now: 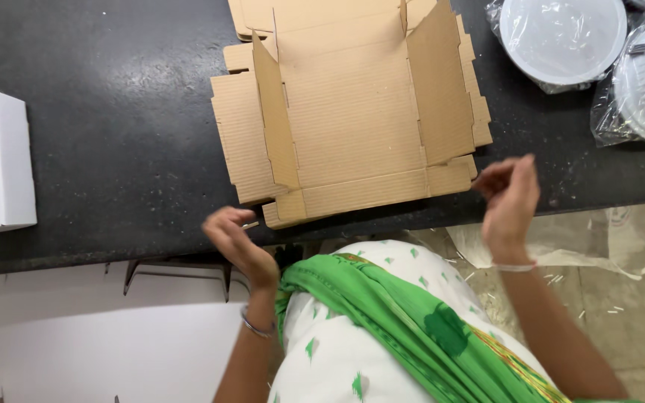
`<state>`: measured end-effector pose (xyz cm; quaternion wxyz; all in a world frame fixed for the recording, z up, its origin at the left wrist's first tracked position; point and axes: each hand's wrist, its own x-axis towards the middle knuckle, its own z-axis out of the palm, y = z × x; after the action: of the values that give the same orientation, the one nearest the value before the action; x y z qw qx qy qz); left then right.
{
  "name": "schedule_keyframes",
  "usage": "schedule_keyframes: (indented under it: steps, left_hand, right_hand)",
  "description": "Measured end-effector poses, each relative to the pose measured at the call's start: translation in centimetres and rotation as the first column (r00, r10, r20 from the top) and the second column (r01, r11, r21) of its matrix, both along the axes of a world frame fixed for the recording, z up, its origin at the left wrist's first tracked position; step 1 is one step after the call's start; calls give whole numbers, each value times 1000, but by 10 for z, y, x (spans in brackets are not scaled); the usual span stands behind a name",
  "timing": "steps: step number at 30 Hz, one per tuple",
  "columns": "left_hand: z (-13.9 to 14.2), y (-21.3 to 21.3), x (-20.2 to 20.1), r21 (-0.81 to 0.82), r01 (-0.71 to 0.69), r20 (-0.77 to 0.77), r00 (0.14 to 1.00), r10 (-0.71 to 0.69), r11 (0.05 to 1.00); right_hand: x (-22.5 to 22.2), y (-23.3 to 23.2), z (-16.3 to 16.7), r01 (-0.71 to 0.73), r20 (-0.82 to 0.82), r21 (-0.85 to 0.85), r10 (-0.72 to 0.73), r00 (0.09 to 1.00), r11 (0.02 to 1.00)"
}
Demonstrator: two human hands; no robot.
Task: The person folds flat cardboard box blanks into open white boxes on a workbench, pressing the side panels and base into shape and stacking the finished boxes. They repeat the folding cycle for several box blanks, at one point placing a round light fixture into a box before continuing to fold more boxes.
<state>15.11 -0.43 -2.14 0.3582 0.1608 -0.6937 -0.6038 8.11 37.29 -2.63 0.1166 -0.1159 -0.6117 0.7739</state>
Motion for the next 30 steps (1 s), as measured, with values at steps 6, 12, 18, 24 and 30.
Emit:
schedule_keyframes:
  steps: [6, 12, 18, 24, 30]
  left_hand:
    - [12, 42, 17, -495, 567, 365, 823, -435, 658]
    - [12, 48, -12, -698, 490, 375, 871, -316, 522]
    - [27, 44, -30, -655, 487, 378, 873, -307, 578]
    - [69, 42, -37, -577, 530, 453, 841, -297, 621]
    - [79, -20, -88, -472, 180, -47, 972, -229, 863]
  right_hand:
    - [47, -70, 39, -316, 96, 808, 418, 903, 497]
    - [39, -88, 74, -161, 62, 974, 499, 864, 159]
    - [48, -109, 76, -109, -23, 977, 598, 801, 184]
    - [9, -113, 58, -76, 1, 993, 637, 771, 90]
    - [-39, -95, 58, -216, 68, 960, 601, 796, 178]
